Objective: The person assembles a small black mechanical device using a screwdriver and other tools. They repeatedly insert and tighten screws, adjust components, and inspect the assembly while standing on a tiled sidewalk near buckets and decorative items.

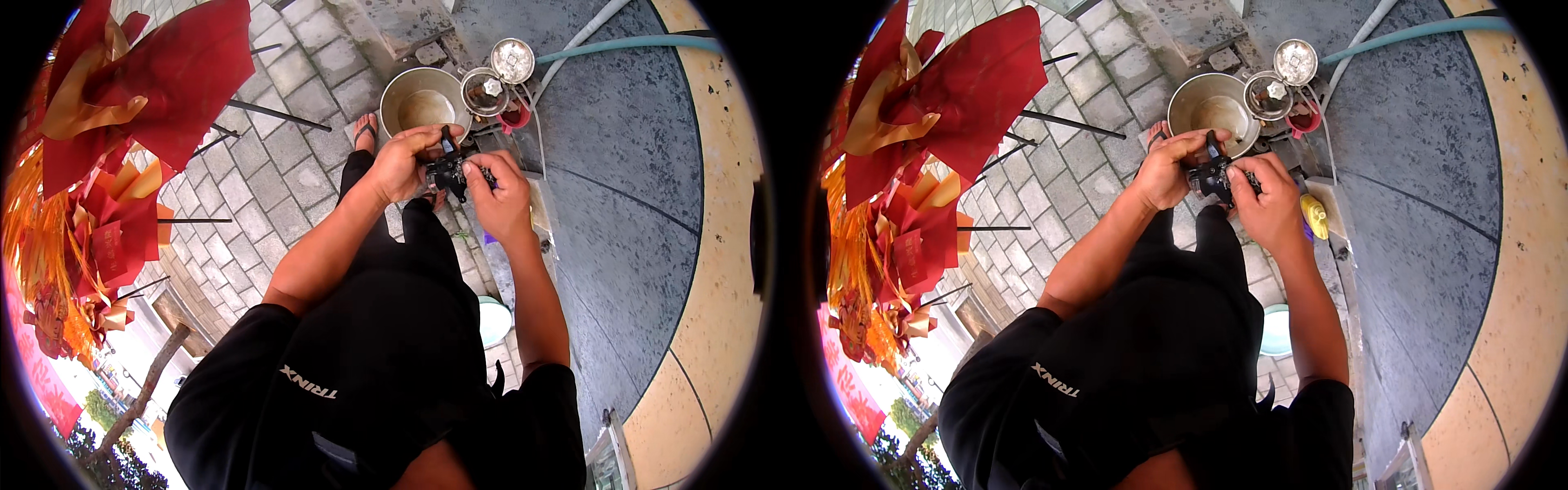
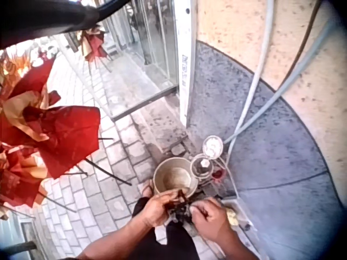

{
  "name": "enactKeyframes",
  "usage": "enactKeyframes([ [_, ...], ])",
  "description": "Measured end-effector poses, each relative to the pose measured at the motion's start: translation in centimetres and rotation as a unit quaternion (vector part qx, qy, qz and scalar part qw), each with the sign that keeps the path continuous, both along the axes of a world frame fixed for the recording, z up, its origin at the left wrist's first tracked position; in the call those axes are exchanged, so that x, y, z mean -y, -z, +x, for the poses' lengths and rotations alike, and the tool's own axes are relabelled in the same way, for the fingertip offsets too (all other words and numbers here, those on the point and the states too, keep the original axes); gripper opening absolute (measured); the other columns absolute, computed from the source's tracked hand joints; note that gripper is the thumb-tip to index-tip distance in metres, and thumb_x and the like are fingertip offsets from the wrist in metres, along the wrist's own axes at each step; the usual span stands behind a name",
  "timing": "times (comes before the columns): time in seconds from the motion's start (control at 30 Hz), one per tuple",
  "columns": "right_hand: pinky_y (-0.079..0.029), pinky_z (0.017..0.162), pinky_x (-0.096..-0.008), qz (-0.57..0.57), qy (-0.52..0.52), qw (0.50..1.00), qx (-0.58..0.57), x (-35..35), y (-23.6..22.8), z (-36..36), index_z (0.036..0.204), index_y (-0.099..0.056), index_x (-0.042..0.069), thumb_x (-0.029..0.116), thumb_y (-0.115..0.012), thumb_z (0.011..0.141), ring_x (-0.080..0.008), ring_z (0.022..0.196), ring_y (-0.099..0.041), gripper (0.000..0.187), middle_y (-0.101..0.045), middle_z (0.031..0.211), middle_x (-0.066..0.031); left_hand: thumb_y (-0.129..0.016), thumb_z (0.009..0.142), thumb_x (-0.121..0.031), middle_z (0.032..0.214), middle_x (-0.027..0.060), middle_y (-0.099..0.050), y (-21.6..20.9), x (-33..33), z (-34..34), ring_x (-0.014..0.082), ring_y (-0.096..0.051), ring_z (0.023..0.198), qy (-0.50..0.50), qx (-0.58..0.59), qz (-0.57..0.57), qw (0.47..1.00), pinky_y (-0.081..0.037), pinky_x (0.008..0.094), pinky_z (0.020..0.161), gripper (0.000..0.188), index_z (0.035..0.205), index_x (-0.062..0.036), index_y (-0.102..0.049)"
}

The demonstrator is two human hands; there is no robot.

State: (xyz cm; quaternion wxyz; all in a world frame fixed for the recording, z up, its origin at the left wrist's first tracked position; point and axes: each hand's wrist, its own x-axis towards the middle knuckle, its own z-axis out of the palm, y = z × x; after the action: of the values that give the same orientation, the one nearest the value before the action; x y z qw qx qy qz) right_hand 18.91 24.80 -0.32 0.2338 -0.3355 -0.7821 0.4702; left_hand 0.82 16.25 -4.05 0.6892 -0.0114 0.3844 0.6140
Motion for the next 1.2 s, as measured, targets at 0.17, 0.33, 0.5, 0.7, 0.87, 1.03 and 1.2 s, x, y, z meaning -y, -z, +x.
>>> enactKeyframes([
  [0.17,-0.054,0.075,-0.0364,-0.142,0.106,0.984,-0.007,1.0,0.4,-0.2,0.104,-0.067,-0.001,0.007,-0.071,0.096,-0.0255,0.086,-0.069,0.012,-0.067,0.098,-0.0132,-0.064,0.087,-0.019,0.129,0.0132,-0.065,-0.6,0.9,-0.2,0.0247,-0.064,0.118,-0.019,0.031,0.113,0.993,-0.055,0.0420,0.101,0.055,0.138,-0.0015,-0.054],
  [0.33,-0.054,0.068,-0.0296,-0.033,0.087,0.995,-0.046,1.8,1.9,-0.4,0.106,-0.067,0.000,0.011,-0.069,0.099,-0.0168,0.075,-0.067,0.013,-0.066,0.096,-0.0092,-0.073,0.094,0.000,0.140,0.0164,-0.062,-1.9,2.3,1.8,0.0249,-0.065,0.123,-0.018,0.008,0.148,0.989,-0.063,0.0384,0.087,0.051,0.139,-0.0055,-0.051],
  [0.5,-0.052,0.068,-0.0266,-0.180,0.178,0.965,-0.072,0.7,0.1,-0.4,0.105,-0.068,0.001,0.015,-0.068,0.102,-0.0088,0.076,-0.063,0.015,-0.067,0.091,-0.0031,-0.072,0.093,0.004,0.136,0.0135,-0.064,-1.1,2.7,1.4,0.0252,-0.068,0.113,-0.022,-0.059,0.107,0.992,-0.061,0.0347,0.080,0.050,0.138,-0.0070,-0.055],
  [0.7,-0.053,0.073,-0.0388,-0.066,0.049,0.997,-0.009,-0.4,1.0,-2.3,0.106,-0.066,0.002,0.014,-0.071,0.097,-0.0258,0.080,-0.067,0.016,-0.069,0.092,-0.0117,-0.070,0.095,0.006,0.129,0.0128,-0.066,-0.1,2.6,1.6,0.0212,-0.069,0.103,0.039,-0.199,0.042,0.978,-0.058,0.0320,0.078,0.044,0.135,-0.0057,-0.055],
  [0.87,-0.053,0.078,-0.0446,0.086,0.147,0.985,0.002,-4.7,0.9,-2.8,0.102,-0.064,0.003,0.010,-0.071,0.095,-0.0390,0.090,-0.066,0.012,-0.066,0.099,-0.0177,-0.067,0.096,0.008,0.122,0.0117,-0.068,-1.0,1.9,2.4,0.0203,-0.070,0.098,-0.016,-0.119,0.067,0.991,-0.056,0.0316,0.076,0.041,0.132,-0.0058,-0.055],
  [1.03,-0.053,0.081,-0.0334,0.055,0.036,0.997,0.030,-2.0,3.5,-2.6,0.101,-0.069,0.002,0.015,-0.075,0.096,-0.0165,0.088,-0.066,0.016,-0.071,0.091,-0.0078,-0.065,0.096,0.010,0.126,0.0131,-0.067,1.1,2.9,1.4,0.0231,-0.069,0.106,0.009,-0.096,0.003,0.995,-0.054,0.0333,0.077,0.042,0.133,-0.0058,-0.055],
  [1.2,-0.054,0.078,-0.0395,-0.075,0.049,0.996,-0.007,-3.2,4.4,-3.8,0.097,-0.068,0.001,0.014,-0.075,0.093,-0.0320,0.087,-0.070,0.015,-0.071,0.093,-0.0161,-0.062,0.097,0.009,0.104,0.0129,-0.069,1.6,2.2,0.9,0.0169,-0.067,0.074,-0.004,-0.126,0.001,0.992,-0.054,0.0334,0.062,0.043,0.135,-0.0062,-0.049],
])
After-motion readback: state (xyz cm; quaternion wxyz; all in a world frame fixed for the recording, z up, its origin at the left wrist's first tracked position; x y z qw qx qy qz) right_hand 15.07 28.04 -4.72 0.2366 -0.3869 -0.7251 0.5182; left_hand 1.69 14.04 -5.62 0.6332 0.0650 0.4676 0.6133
